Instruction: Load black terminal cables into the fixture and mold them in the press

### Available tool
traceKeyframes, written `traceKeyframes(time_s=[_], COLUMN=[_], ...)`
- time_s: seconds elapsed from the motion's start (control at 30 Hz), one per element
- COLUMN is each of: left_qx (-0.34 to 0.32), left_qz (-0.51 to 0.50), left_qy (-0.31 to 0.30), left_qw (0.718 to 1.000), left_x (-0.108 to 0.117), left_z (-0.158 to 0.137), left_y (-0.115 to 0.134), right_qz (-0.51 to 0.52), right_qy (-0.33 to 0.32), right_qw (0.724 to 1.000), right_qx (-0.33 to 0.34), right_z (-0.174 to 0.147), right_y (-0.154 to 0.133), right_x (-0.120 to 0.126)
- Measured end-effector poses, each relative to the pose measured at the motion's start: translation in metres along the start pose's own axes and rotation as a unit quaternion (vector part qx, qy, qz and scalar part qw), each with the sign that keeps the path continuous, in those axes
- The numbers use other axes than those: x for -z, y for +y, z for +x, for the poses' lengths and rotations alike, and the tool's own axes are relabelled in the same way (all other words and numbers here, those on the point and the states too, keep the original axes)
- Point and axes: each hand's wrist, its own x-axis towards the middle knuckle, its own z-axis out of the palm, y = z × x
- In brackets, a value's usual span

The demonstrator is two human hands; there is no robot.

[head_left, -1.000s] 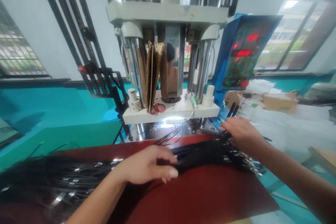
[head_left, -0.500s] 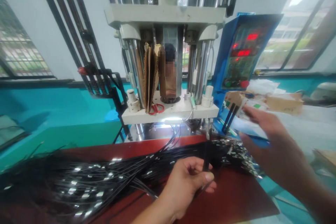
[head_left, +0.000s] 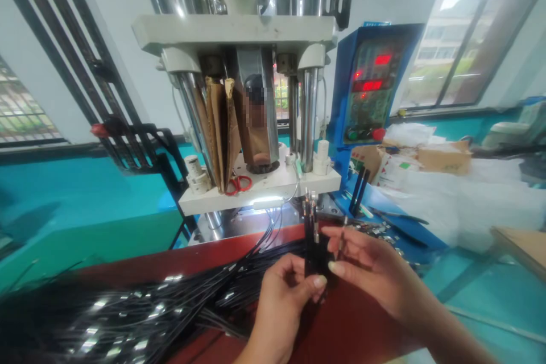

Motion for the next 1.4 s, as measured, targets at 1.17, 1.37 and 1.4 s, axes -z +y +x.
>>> traceKeyframes(time_s=[1.17, 1.37, 1.4], left_qx=[-0.021, -0.025, -0.028], left_qz=[0.001, 0.036, 0.044], left_qy=[-0.020, -0.020, -0.022], left_qw=[1.000, 0.999, 0.998], left_x=[0.009, 0.005, 0.005], left_z=[0.000, -0.002, -0.002], left_y=[0.002, 0.004, 0.004], right_qz=[-0.102, -0.111, -0.113], right_qy=[0.081, 0.073, 0.072], right_qw=[0.992, 0.991, 0.991], right_qx=[-0.001, -0.010, -0.010], right_z=[0.042, 0.046, 0.046], right_y=[-0.032, -0.036, -0.037], right_x=[-0.023, -0.029, -0.030])
